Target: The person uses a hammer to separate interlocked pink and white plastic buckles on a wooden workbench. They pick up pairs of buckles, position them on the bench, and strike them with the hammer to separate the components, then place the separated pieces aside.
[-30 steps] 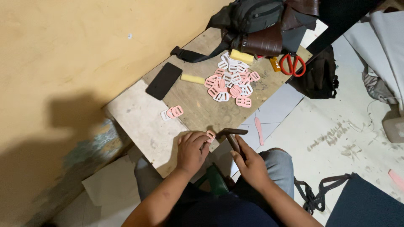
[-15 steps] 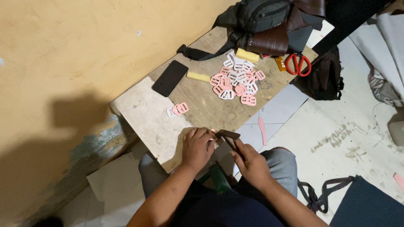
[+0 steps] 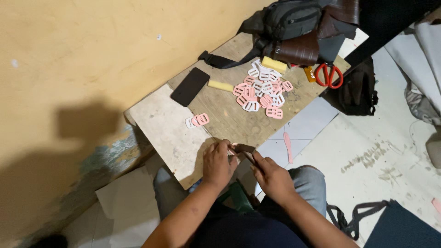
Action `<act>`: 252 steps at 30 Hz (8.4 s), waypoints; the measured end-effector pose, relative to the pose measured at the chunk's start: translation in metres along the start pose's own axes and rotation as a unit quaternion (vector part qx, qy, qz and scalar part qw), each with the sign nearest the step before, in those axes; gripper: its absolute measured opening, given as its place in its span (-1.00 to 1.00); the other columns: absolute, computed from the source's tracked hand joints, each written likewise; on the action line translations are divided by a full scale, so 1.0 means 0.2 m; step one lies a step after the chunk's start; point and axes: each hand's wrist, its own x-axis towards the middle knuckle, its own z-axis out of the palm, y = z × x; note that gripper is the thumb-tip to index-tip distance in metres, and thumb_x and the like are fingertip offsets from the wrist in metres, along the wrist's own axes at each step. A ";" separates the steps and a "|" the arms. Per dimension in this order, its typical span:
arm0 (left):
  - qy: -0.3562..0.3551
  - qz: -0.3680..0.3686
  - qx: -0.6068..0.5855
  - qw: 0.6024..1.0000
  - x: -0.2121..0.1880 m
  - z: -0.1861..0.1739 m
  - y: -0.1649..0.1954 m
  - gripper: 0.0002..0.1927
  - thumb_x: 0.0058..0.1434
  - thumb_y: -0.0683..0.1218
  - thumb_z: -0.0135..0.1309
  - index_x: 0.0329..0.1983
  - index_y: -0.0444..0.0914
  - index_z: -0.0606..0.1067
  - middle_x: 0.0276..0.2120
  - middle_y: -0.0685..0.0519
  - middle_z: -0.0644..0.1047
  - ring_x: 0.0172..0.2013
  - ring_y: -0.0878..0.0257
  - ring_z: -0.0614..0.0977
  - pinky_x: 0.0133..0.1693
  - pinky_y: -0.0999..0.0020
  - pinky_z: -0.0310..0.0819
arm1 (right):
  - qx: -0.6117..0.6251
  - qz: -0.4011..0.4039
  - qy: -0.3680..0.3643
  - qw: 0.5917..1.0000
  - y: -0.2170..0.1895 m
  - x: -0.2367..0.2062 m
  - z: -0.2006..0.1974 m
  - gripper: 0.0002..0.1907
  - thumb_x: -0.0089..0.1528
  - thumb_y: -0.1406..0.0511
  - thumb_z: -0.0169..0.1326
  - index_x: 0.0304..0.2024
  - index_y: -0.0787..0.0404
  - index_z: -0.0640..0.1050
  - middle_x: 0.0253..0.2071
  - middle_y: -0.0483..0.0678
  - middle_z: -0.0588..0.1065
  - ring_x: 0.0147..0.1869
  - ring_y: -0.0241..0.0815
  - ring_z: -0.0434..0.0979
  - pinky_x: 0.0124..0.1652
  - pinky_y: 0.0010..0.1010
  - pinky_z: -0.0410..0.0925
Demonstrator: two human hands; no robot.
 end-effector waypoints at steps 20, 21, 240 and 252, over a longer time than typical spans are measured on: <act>0.043 0.055 0.015 0.997 -0.03 0.03 -0.02 -0.78 0.09 -0.07 0.26 -0.23 -0.23 0.56 -0.15 -0.06 0.50 0.05 -0.08 0.45 0.10 -0.06 0.24 | 0.112 0.059 -0.002 0.992 -0.02 0.06 -0.01 -0.39 0.25 0.24 0.15 0.36 0.11 0.37 -0.15 0.15 0.56 -0.13 0.11 0.64 -0.18 -0.22 0.45; 0.052 0.064 0.022 0.996 -0.03 0.03 -0.02 -0.84 0.11 -0.09 0.24 -0.28 -0.22 0.57 -0.17 -0.04 0.50 0.04 -0.07 0.46 0.11 -0.04 0.26 | 0.122 0.065 -0.002 0.990 -0.02 0.06 -0.01 -0.38 0.25 0.24 0.15 0.37 0.11 0.36 -0.15 0.15 0.56 -0.12 0.10 0.64 -0.17 -0.23 0.45; -0.049 -0.231 -0.464 0.854 0.01 0.08 -0.13 -0.83 0.33 -0.18 0.08 -0.05 -0.32 0.53 -0.18 0.04 0.66 -0.25 0.35 0.66 -0.24 0.45 0.54 | 0.395 0.269 -0.007 0.878 0.10 -0.06 0.06 -0.35 0.25 0.24 0.11 0.42 0.08 0.34 -0.40 -0.18 0.43 -0.50 -0.38 0.34 -0.46 -0.48 0.30; -0.028 0.167 0.085 0.982 -0.06 -0.07 -0.11 -0.82 0.13 -0.16 0.09 -0.20 -0.19 0.62 -0.08 0.01 0.48 0.06 0.04 0.48 0.12 0.08 0.34 | 0.144 -0.015 0.080 0.986 0.03 -0.08 0.03 -0.48 0.32 0.21 0.13 0.30 0.23 0.42 -0.06 0.06 0.58 -0.06 -0.08 0.65 -0.12 -0.30 0.46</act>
